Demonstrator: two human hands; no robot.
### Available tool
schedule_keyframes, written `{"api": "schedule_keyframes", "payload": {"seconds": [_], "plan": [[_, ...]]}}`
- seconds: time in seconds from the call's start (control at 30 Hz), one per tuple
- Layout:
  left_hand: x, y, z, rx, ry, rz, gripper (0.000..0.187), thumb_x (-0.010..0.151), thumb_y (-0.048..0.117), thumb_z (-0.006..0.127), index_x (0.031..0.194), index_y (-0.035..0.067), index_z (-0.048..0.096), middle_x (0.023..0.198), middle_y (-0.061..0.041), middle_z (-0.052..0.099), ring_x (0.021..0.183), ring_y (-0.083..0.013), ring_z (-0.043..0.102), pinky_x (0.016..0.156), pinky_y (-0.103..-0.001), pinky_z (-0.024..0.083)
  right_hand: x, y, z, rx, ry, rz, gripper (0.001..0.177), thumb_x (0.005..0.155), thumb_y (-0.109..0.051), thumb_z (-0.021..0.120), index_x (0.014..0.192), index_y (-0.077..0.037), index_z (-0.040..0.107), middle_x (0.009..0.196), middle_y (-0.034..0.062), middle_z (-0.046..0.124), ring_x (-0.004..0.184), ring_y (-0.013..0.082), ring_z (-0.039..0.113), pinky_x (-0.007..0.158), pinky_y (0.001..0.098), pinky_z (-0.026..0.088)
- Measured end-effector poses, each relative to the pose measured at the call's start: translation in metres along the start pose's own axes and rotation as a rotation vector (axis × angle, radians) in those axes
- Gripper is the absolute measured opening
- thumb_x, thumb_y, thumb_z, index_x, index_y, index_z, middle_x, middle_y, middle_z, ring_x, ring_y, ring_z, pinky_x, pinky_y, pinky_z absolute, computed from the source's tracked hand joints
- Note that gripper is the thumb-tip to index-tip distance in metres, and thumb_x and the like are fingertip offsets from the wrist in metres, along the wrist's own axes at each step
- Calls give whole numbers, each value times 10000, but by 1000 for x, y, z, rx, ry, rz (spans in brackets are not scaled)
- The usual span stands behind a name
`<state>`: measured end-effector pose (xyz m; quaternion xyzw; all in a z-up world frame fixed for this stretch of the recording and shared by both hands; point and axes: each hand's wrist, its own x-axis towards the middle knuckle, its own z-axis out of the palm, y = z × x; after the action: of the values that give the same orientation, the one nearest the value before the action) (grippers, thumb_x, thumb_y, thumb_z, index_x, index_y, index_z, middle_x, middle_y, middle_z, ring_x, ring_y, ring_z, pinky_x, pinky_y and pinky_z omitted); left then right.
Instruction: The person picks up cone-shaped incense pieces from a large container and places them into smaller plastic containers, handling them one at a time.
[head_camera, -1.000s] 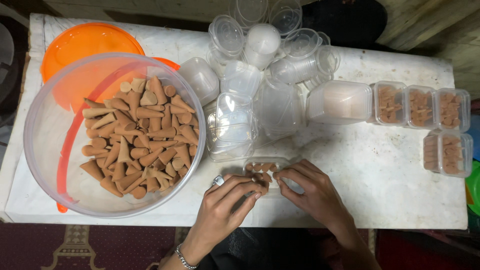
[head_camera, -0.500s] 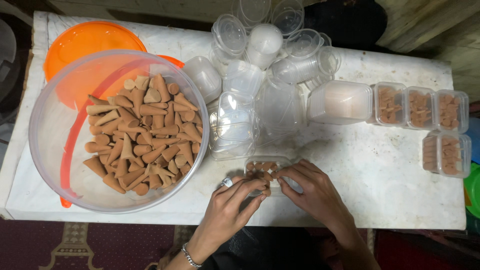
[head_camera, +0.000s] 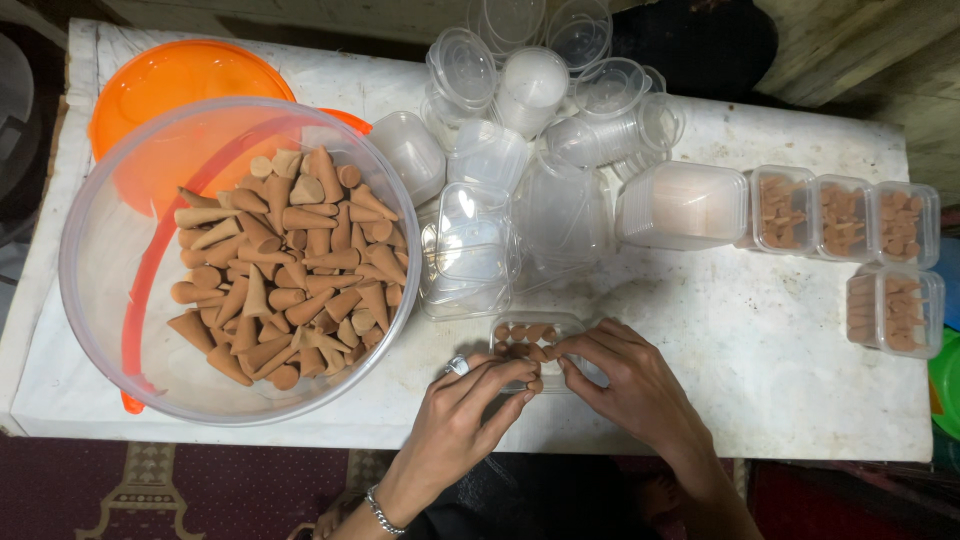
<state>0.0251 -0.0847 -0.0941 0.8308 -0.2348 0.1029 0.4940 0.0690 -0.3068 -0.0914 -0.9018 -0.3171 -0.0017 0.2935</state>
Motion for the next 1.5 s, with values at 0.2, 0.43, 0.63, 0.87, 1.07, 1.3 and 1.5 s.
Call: {"api": "schedule_keyframes", "payload": {"seconds": [0.2,0.43,0.63,0.87,1.07,1.3,1.5], "plan": [[0,-2,2,1,4,3,225,946,100,697,1145,32,616,1068,-60,725,949,-195,668,794,-330,567,0,-2,-2,42,-6,28,149,895,-86,686,1043,-95,683,913,1,732,811,174,647,694,292,546],[3,1,0,-20,-3,12,204,958,90,676,1140,22,615,1054,-71,716,949,-201,669,815,-328,577,0,-2,-4,62,-9,25,156,887,-30,650,1033,-78,679,898,24,724,806,184,651,695,297,546],[7,1,0,-32,4,21,208,953,81,683,1138,17,611,1037,-78,714,927,-206,670,794,-332,579,-3,-5,-6,77,9,57,236,886,-65,629,1118,-74,669,977,52,733,883,204,667,725,325,562],[10,4,1,-32,22,59,92,954,71,676,1033,28,659,970,-59,716,899,-197,696,804,-306,584,1,-24,-16,205,-34,77,268,869,-172,727,1115,-100,648,1009,10,715,919,179,656,808,310,543],[9,5,1,-41,30,79,85,965,40,652,1043,14,671,1008,-66,718,929,-201,699,824,-298,565,-2,-26,-11,204,-35,100,213,859,-158,758,1049,-130,664,912,-31,703,851,107,682,754,241,552],[7,1,5,-31,46,73,124,955,85,677,1068,33,685,1056,-79,703,1016,-207,695,885,-318,573,-2,-24,-11,204,-27,83,231,867,-166,759,1068,-122,655,934,-16,715,852,111,698,758,240,562],[16,3,-7,17,52,19,133,979,158,641,1057,54,667,1114,-89,639,1043,-245,607,835,-336,546,1,-22,-22,242,24,38,290,920,-73,658,1211,-80,664,1089,67,690,960,161,719,851,254,589]]}}
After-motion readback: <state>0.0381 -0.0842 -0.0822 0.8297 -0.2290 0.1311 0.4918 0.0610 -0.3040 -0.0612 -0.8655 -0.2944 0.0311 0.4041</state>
